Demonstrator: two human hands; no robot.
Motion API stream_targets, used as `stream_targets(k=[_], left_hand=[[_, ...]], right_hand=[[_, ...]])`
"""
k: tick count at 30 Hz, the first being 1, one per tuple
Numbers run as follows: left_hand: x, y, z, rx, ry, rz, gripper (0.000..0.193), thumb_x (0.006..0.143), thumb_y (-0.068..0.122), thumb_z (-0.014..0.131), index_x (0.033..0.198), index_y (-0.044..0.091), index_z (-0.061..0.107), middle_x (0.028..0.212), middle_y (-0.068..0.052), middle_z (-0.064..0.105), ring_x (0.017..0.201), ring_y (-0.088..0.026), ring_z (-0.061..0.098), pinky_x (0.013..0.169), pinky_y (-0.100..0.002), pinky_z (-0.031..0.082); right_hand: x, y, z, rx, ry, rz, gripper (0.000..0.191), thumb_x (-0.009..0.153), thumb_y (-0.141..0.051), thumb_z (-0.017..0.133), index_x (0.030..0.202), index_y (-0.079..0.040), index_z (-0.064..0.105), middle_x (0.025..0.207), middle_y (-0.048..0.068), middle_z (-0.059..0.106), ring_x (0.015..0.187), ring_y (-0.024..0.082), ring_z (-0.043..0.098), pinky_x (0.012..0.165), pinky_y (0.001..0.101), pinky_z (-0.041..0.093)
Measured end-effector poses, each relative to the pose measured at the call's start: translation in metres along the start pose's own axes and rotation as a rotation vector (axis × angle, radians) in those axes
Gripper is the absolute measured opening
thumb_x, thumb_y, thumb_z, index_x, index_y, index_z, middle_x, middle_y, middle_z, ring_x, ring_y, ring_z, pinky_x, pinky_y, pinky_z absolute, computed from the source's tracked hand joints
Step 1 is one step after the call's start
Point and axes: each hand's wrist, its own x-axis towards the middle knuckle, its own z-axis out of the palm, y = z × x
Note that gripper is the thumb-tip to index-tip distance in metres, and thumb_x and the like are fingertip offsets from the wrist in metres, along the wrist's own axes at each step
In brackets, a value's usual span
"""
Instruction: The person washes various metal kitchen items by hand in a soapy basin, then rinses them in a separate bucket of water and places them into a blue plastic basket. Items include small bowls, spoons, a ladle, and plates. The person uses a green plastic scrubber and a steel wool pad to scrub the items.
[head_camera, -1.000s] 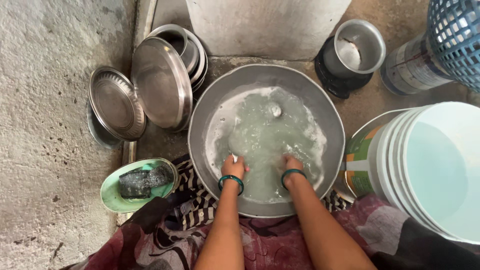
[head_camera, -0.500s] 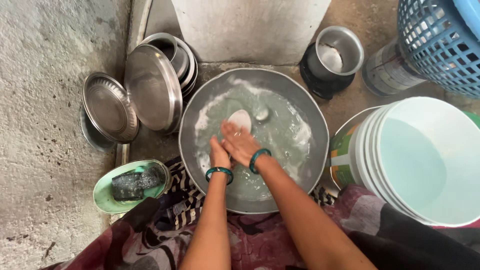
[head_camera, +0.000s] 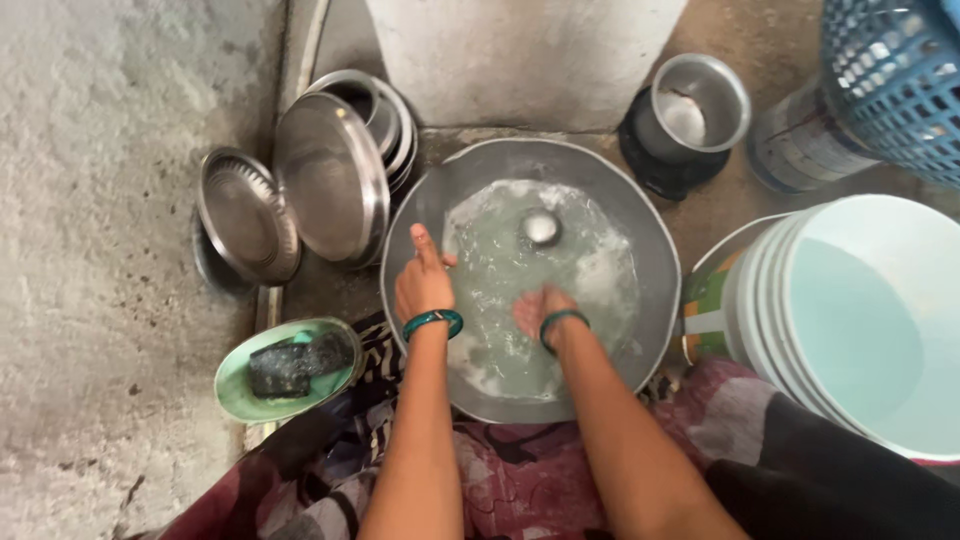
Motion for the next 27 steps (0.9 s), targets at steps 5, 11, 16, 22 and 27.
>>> stream_targets(k=[5, 11, 16, 22, 27], left_hand=[[0.016, -0.052, 0.014, -0.056, 0.071, -0.055, 0.096, 0.094, 0.079, 0.013, 0.110, 0.006, 0.072, 0.108, -0.021, 0.072, 0.105, -0.041, 0.065, 0.091, -0.052, 0.048], [0.023, -0.054, 0.036, -0.007, -0.004, -0.003, 0.051, 0.096, 0.050, 0.053, 0.105, 0.003, 0.073, 0.102, -0.021, 0.076, 0.096, -0.038, 0.072, 0.086, -0.047, 0.054], [0.010, -0.021, 0.044, -0.101, -0.059, -0.074, 0.040, 0.102, 0.031, 0.053, 0.098, -0.001, 0.077, 0.091, -0.024, 0.078, 0.087, -0.036, 0.078, 0.080, -0.046, 0.057], [-0.009, 0.001, 0.034, -0.293, 0.266, 0.371, 0.026, 0.095, 0.019, 0.051, 0.109, 0.008, 0.070, 0.092, -0.017, 0.074, 0.082, -0.035, 0.074, 0.070, -0.046, 0.057], [-0.064, 0.040, 0.034, 0.022, 0.178, 0.414, 0.024, 0.100, 0.033, 0.057, 0.102, 0.014, 0.071, 0.081, -0.020, 0.072, 0.078, -0.044, 0.069, 0.068, -0.055, 0.052]], right_hand=[[-0.010, 0.014, -0.008, 0.519, -0.274, 0.038, 0.047, 0.101, -0.022, 0.037, 0.128, 0.010, 0.061, 0.132, 0.023, 0.066, 0.114, 0.037, 0.068, 0.100, 0.0481, 0.056], [-0.103, -0.072, 0.072, -0.153, -0.947, -0.389, 0.044, 0.105, -0.018, 0.046, 0.130, 0.016, 0.059, 0.143, 0.030, 0.059, 0.132, 0.034, 0.061, 0.116, 0.0417, 0.049], [-0.142, -0.065, 0.122, -1.684, -0.453, -1.160, 0.045, 0.100, -0.023, 0.045, 0.139, -0.004, 0.061, 0.153, 0.015, 0.052, 0.135, 0.047, 0.041, 0.110, 0.0607, 0.031], [-0.144, -0.061, 0.122, -1.951, 0.007, -1.440, 0.071, 0.100, -0.036, 0.041, 0.159, 0.000, 0.030, 0.163, 0.022, 0.031, 0.142, 0.041, 0.037, 0.116, 0.0594, 0.024], [-0.165, -0.139, 0.111, -1.740, 0.624, -1.603, 0.069, 0.096, -0.050, 0.053, 0.146, -0.004, 0.040, 0.154, 0.019, 0.044, 0.143, 0.034, 0.046, 0.111, 0.0649, 0.029]])
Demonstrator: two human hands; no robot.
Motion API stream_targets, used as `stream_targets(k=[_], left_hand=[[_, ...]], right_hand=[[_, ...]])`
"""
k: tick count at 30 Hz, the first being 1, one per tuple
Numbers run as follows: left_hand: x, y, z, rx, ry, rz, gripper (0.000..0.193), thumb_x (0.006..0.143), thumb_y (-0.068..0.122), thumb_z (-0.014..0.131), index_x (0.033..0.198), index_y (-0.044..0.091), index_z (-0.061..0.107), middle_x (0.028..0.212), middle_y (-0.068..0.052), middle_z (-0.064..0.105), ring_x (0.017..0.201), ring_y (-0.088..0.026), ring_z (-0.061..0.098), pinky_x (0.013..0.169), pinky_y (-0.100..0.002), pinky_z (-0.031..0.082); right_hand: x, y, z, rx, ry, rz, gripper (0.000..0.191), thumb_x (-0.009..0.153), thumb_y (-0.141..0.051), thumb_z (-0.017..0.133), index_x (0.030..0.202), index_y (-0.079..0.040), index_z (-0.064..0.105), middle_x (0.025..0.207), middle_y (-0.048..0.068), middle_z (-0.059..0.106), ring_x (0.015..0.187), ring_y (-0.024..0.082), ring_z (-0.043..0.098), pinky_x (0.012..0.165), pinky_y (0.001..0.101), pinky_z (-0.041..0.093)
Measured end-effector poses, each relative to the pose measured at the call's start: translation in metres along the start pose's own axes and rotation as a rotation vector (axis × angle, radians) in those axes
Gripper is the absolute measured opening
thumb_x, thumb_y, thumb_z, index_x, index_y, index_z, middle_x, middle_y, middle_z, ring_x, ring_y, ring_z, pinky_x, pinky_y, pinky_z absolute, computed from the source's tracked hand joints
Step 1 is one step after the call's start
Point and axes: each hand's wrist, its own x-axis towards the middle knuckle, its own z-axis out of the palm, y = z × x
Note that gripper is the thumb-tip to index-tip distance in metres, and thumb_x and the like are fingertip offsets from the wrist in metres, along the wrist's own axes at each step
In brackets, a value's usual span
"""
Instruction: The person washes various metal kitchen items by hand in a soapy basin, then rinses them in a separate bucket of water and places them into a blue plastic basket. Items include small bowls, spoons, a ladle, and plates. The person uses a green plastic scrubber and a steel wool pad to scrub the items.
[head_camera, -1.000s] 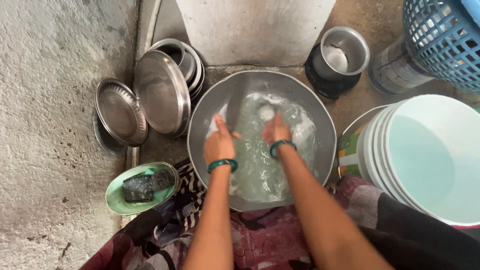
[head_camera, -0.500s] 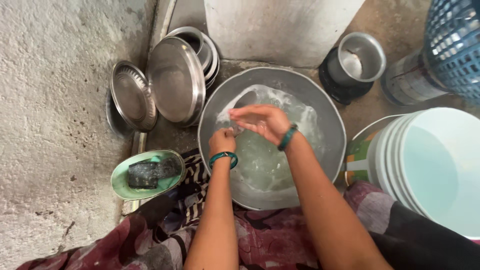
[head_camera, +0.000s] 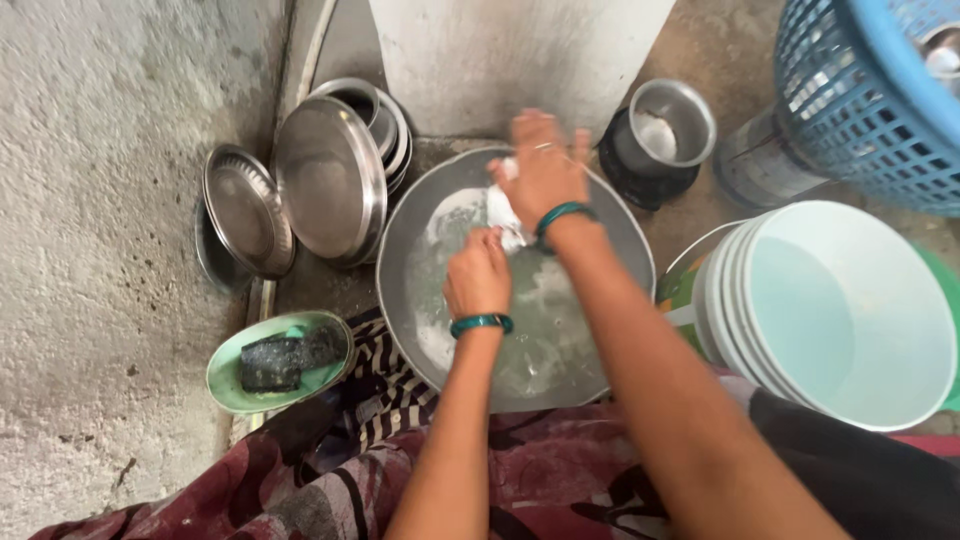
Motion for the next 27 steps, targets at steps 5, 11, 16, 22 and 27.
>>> stream_targets(k=[5, 11, 16, 22, 27], left_hand=[[-0.007, 0.041, -0.021, -0.083, -0.087, 0.019, 0.035, 0.095, 0.050, 0.063, 0.093, 0.017, 0.073, 0.070, -0.013, 0.073, 0.068, -0.035, 0.069, 0.062, -0.048, 0.051], [0.003, 0.044, -0.011, -0.498, -0.250, -0.142, 0.043, 0.084, 0.051, 0.078, 0.083, 0.008, 0.076, 0.057, -0.003, 0.070, 0.049, -0.011, 0.063, 0.052, -0.029, 0.048], [0.000, 0.056, 0.024, -0.815, -0.453, -0.115, 0.031, 0.090, 0.032, 0.080, 0.087, 0.001, 0.079, 0.066, -0.002, 0.071, 0.053, -0.006, 0.058, 0.048, -0.025, 0.043], [-0.004, 0.090, 0.064, -0.909, -0.696, 0.164, 0.021, 0.098, 0.003, 0.059, 0.112, 0.002, 0.075, 0.090, -0.006, 0.079, 0.065, -0.008, 0.062, 0.060, -0.024, 0.052], [-0.022, 0.098, 0.105, -1.016, -0.731, 0.254, 0.048, 0.085, -0.018, 0.041, 0.121, 0.000, 0.067, 0.110, -0.012, 0.077, 0.098, -0.016, 0.074, 0.087, -0.028, 0.060]], right_hand=[[0.002, 0.061, -0.034, 0.534, -0.092, 0.371, 0.064, 0.098, -0.057, 0.062, 0.128, 0.000, 0.063, 0.111, 0.027, 0.069, 0.106, 0.036, 0.066, 0.092, 0.0420, 0.051], [0.000, 0.077, -0.092, 0.834, -0.306, 0.277, 0.033, 0.085, -0.033, 0.084, 0.102, -0.005, 0.079, 0.081, 0.010, 0.072, 0.070, 0.015, 0.058, 0.064, 0.0343, 0.047], [0.008, 0.133, -0.187, 0.622, -0.201, 0.068, 0.024, 0.087, -0.026, 0.084, 0.101, -0.007, 0.079, 0.085, 0.003, 0.073, 0.076, 0.010, 0.061, 0.071, 0.0299, 0.049], [-0.023, 0.187, -0.259, 0.658, -0.235, 0.258, 0.026, 0.091, -0.025, 0.081, 0.106, -0.004, 0.078, 0.090, 0.001, 0.070, 0.079, 0.011, 0.058, 0.070, 0.0294, 0.046], [-0.058, 0.238, -0.286, 0.519, -0.287, 0.259, 0.027, 0.090, -0.024, 0.078, 0.109, -0.006, 0.078, 0.094, 0.005, 0.076, 0.084, 0.014, 0.067, 0.079, 0.0312, 0.051]])
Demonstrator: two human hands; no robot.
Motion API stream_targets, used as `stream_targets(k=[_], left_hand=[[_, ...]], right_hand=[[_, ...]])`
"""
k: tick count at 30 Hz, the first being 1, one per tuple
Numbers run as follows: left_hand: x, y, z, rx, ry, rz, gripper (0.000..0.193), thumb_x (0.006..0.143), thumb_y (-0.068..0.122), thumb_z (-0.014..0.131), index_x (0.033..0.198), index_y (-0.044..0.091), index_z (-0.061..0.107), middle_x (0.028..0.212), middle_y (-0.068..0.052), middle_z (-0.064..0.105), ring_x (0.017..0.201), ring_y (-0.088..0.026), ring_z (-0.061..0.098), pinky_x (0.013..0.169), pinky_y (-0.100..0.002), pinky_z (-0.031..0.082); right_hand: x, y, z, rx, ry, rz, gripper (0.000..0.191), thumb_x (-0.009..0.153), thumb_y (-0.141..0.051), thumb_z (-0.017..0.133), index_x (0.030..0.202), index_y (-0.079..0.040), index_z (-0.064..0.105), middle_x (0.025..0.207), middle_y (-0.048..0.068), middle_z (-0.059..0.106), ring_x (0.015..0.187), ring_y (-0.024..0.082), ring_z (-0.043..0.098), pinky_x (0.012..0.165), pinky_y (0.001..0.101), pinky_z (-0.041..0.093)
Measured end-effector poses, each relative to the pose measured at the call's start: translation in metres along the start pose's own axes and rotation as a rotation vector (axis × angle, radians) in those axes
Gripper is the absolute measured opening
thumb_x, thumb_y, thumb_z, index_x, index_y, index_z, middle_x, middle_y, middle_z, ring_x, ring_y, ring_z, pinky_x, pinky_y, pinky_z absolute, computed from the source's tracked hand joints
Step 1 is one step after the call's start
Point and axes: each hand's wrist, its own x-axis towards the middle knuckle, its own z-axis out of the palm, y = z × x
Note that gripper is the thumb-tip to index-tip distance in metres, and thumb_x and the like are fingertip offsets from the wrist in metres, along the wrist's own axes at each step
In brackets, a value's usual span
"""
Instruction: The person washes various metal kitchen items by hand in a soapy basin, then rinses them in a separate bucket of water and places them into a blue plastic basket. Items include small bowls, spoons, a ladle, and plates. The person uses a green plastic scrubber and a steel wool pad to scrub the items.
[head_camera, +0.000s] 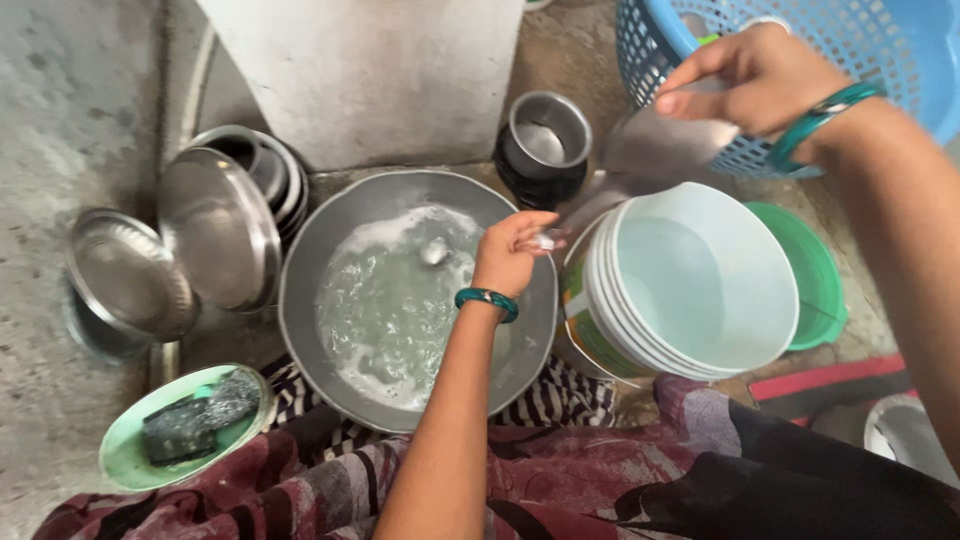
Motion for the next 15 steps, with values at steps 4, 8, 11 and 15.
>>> stream_targets(k=[4, 8, 11, 15], left_hand=[[-0.011, -0.048, -0.012, 0.128, 0.124, -0.092, 0.070, 0.071, -0.024, 0.035, 0.130, 0.004, 0.058, 0.121, -0.013, 0.072, 0.107, -0.020, 0.070, 0.089, -0.029, 0.056], [-0.006, -0.095, -0.027, 0.134, 0.246, -0.140, 0.063, 0.075, -0.024, 0.037, 0.124, 0.003, 0.066, 0.122, -0.010, 0.072, 0.113, -0.019, 0.070, 0.091, -0.029, 0.056], [-0.003, -0.111, -0.040, 0.175, 0.245, -0.122, 0.045, 0.083, -0.019, 0.053, 0.121, 0.002, 0.067, 0.120, -0.008, 0.072, 0.111, -0.017, 0.070, 0.089, -0.028, 0.056], [-0.005, -0.109, -0.055, 0.199, 0.313, -0.281, 0.039, 0.087, -0.010, 0.057, 0.120, 0.005, 0.068, 0.114, -0.007, 0.075, 0.107, -0.017, 0.071, 0.090, -0.028, 0.055]], right_hand=[[-0.009, 0.040, -0.030, -0.362, 0.062, 0.104, 0.030, 0.089, -0.028, 0.082, 0.108, -0.005, 0.079, 0.095, 0.013, 0.077, 0.089, 0.024, 0.073, 0.087, 0.0365, 0.054], [0.001, 0.101, -0.004, -0.252, -0.181, 0.271, 0.033, 0.085, -0.035, 0.076, 0.108, -0.012, 0.082, 0.100, 0.009, 0.079, 0.094, 0.022, 0.070, 0.085, 0.0363, 0.053], [0.011, 0.166, 0.036, 0.006, -0.384, 0.471, 0.036, 0.085, -0.038, 0.073, 0.111, -0.015, 0.081, 0.105, 0.005, 0.078, 0.096, 0.021, 0.068, 0.079, 0.0394, 0.058], [0.007, 0.253, 0.088, 0.372, -0.636, 0.592, 0.035, 0.084, -0.034, 0.075, 0.115, -0.017, 0.072, 0.117, -0.003, 0.073, 0.111, 0.012, 0.064, 0.086, 0.0382, 0.058]])
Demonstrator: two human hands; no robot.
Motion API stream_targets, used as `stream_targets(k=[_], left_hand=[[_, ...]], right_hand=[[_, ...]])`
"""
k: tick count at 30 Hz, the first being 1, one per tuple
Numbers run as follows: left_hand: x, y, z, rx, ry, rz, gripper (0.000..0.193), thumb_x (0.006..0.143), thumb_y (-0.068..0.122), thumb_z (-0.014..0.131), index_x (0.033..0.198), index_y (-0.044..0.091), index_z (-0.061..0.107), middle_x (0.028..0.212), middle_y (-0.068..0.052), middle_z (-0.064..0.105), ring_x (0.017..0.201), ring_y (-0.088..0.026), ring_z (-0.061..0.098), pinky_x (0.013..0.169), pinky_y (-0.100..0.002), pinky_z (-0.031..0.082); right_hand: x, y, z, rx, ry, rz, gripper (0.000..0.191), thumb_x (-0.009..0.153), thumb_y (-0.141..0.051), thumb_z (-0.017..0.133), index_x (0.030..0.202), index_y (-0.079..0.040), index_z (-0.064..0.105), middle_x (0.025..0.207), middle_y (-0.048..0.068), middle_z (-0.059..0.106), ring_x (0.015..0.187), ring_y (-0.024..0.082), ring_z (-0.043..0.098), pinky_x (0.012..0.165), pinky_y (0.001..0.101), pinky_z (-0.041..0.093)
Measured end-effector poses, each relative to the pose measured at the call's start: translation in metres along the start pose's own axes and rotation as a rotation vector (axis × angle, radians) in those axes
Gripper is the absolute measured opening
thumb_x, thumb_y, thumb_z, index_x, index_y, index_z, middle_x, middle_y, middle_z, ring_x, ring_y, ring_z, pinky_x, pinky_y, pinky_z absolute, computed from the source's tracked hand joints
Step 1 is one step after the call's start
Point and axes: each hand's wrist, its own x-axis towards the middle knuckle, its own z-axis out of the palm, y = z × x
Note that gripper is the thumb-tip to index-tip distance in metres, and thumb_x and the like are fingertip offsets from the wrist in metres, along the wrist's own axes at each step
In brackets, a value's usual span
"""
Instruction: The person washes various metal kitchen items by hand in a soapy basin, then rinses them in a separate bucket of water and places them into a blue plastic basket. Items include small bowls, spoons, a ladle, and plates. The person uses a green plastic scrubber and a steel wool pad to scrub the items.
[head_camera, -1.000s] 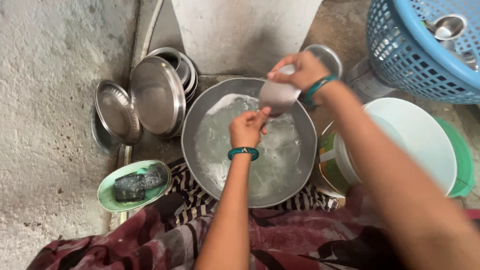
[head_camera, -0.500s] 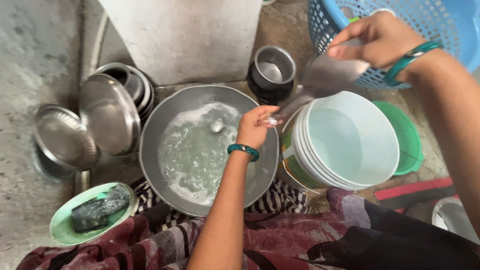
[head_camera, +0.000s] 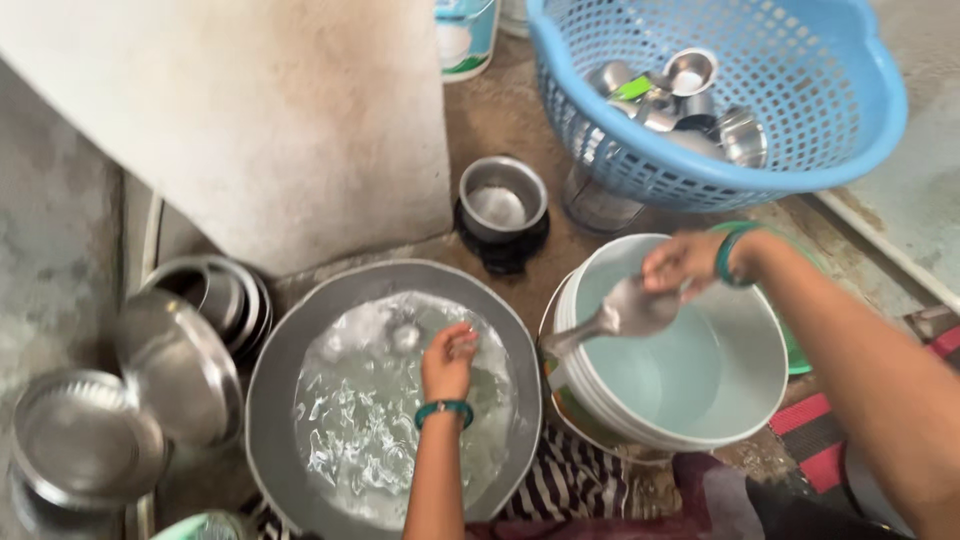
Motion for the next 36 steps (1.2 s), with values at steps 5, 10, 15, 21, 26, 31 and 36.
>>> stream_targets(k=[5, 10, 15, 21, 26, 31, 36], left_hand=[[-0.007, 0.006, -0.004, 0.045, 0.029, -0.144, 0.035, 0.087, -0.006, 0.060, 0.119, 0.006, 0.068, 0.110, -0.006, 0.078, 0.102, -0.015, 0.071, 0.088, -0.027, 0.053], [-0.013, 0.006, 0.004, -0.044, 0.033, -0.158, 0.034, 0.087, -0.004, 0.061, 0.119, 0.005, 0.069, 0.108, -0.008, 0.078, 0.093, -0.015, 0.069, 0.085, -0.030, 0.053], [-0.019, 0.011, 0.005, 0.052, 0.028, -0.165, 0.031, 0.087, -0.001, 0.061, 0.117, 0.006, 0.070, 0.107, -0.007, 0.079, 0.092, -0.014, 0.071, 0.087, -0.028, 0.053], [-0.023, 0.026, 0.004, 0.044, 0.048, -0.186, 0.033, 0.085, 0.000, 0.060, 0.117, 0.005, 0.070, 0.106, -0.008, 0.079, 0.090, -0.014, 0.070, 0.084, -0.027, 0.052], [-0.025, 0.032, 0.005, 0.056, 0.037, -0.174, 0.030, 0.090, 0.004, 0.058, 0.117, 0.005, 0.070, 0.106, -0.008, 0.079, 0.089, -0.015, 0.070, 0.081, -0.028, 0.052], [-0.022, 0.033, -0.004, -0.091, -0.002, -0.098, 0.029, 0.091, 0.005, 0.058, 0.118, 0.003, 0.069, 0.108, -0.010, 0.077, 0.089, -0.017, 0.071, 0.084, -0.029, 0.054], [-0.026, 0.037, -0.026, -0.061, 0.045, -0.164, 0.028, 0.092, 0.008, 0.059, 0.119, 0.006, 0.069, 0.110, -0.007, 0.077, 0.090, -0.015, 0.070, 0.083, -0.029, 0.051]], right_hand=[[0.056, 0.089, 0.033, -0.048, -0.039, 0.240, 0.035, 0.091, -0.033, 0.073, 0.121, -0.015, 0.068, 0.120, 0.000, 0.067, 0.113, 0.013, 0.061, 0.097, 0.0411, 0.058], [0.108, 0.133, 0.052, -0.613, 0.060, 0.165, 0.029, 0.089, -0.028, 0.071, 0.112, -0.010, 0.073, 0.116, 0.009, 0.071, 0.109, 0.023, 0.066, 0.097, 0.0407, 0.055], [0.135, 0.137, 0.074, -1.006, 0.341, 0.088, 0.032, 0.082, -0.021, 0.075, 0.113, -0.013, 0.075, 0.123, 0.015, 0.069, 0.119, 0.031, 0.065, 0.102, 0.0397, 0.053], [0.117, 0.083, 0.104, -1.109, 0.436, 0.107, 0.027, 0.096, -0.015, 0.056, 0.112, -0.015, 0.078, 0.121, 0.012, 0.073, 0.113, 0.030, 0.071, 0.091, 0.0464, 0.060], [0.073, -0.017, 0.072, -1.177, 0.216, -0.049, 0.033, 0.076, -0.029, 0.080, 0.106, -0.016, 0.080, 0.107, 0.009, 0.077, 0.099, 0.027, 0.074, 0.086, 0.0405, 0.059], [-0.046, -0.121, -0.004, -1.117, 0.201, -0.231, 0.042, 0.064, -0.043, 0.086, 0.099, -0.018, 0.083, 0.094, 0.004, 0.082, 0.087, 0.022, 0.077, 0.080, 0.0395, 0.060], [-0.204, -0.138, -0.064, -0.751, 0.755, -0.414, 0.043, 0.071, -0.038, 0.082, 0.105, -0.011, 0.082, 0.098, 0.011, 0.081, 0.091, 0.026, 0.075, 0.087, 0.0390, 0.056]])
